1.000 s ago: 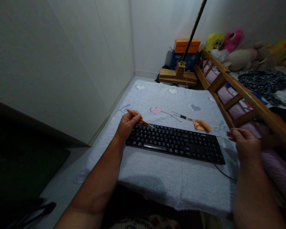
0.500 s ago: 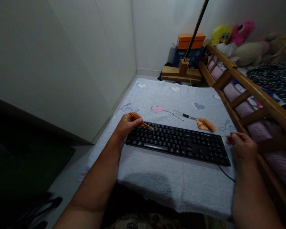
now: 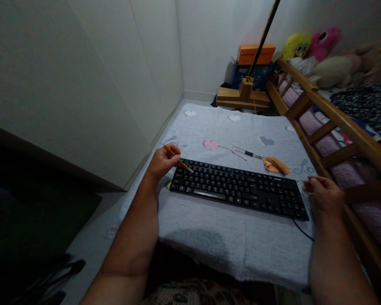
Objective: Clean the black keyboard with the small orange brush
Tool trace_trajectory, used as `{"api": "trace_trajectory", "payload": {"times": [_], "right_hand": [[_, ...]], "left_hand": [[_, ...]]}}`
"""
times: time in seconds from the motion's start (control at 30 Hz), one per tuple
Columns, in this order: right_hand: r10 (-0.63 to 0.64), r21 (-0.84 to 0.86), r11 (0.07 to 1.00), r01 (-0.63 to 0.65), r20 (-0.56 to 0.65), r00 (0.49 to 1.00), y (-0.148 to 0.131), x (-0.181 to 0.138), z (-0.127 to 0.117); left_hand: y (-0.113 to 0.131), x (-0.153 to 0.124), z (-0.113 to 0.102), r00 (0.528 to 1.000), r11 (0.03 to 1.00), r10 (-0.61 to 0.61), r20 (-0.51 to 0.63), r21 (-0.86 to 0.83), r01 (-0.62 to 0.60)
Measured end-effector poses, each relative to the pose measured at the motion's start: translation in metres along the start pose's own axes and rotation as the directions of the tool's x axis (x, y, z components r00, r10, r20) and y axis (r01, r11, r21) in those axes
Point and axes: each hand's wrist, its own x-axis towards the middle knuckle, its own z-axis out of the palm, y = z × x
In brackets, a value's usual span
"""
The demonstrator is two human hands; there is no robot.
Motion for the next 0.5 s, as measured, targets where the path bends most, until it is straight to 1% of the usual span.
{"api": "trace_trajectory", "payload": {"times": [0.1, 0.17, 0.27, 0.33, 0.37, 0.4, 0.43, 0.5], "right_hand": [[-0.024, -0.002, 1.0, 0.024, 0.033, 0.999, 0.002, 0.001, -0.002], [-0.03, 0.004, 1.0, 0.03, 0.033, 0.999, 0.005, 0.003, -0.003], [-0.027, 0.008, 1.0, 0.027, 0.014, 1.0, 0.009, 0.007, -0.002], [-0.023, -0.006, 1.0, 0.023, 0.007, 1.0, 0.011, 0.009, -0.002], [-0.021, -0.018, 1.0, 0.021, 0.007, 1.0, 0.011, 0.009, -0.002], [-0.019, -0.031, 0.999, 0.02, 0.013, 1.0, 0.011, 0.009, -0.002], [-0.019, -0.039, 0.999, 0.02, 0.017, 1.0, 0.012, 0.01, -0.002], [-0.021, -0.044, 0.999, 0.022, 0.024, 0.999, 0.013, 0.011, -0.003]], "left_hand": [[-0.004, 0.001, -0.004, 0.993, 0.998, 0.036, -0.112, 0.059, -0.029], [-0.006, 0.001, -0.007, 0.972, 0.989, 0.089, -0.219, 0.137, -0.06], [-0.007, 0.001, -0.011, 0.897, 0.959, 0.202, -0.394, 0.264, -0.1], [-0.006, 0.0, -0.012, 0.847, 0.948, 0.251, -0.469, 0.296, -0.117], [-0.006, 0.0, -0.012, 0.834, 0.951, 0.258, -0.488, 0.28, -0.13], [-0.005, 0.0, -0.011, 0.833, 0.96, 0.251, -0.494, 0.24, -0.147], [-0.005, 0.0, -0.009, 0.843, 0.97, 0.232, -0.485, 0.181, -0.163], [-0.004, 0.0, -0.005, 0.888, 0.982, 0.183, -0.422, 0.04, -0.183]]}}
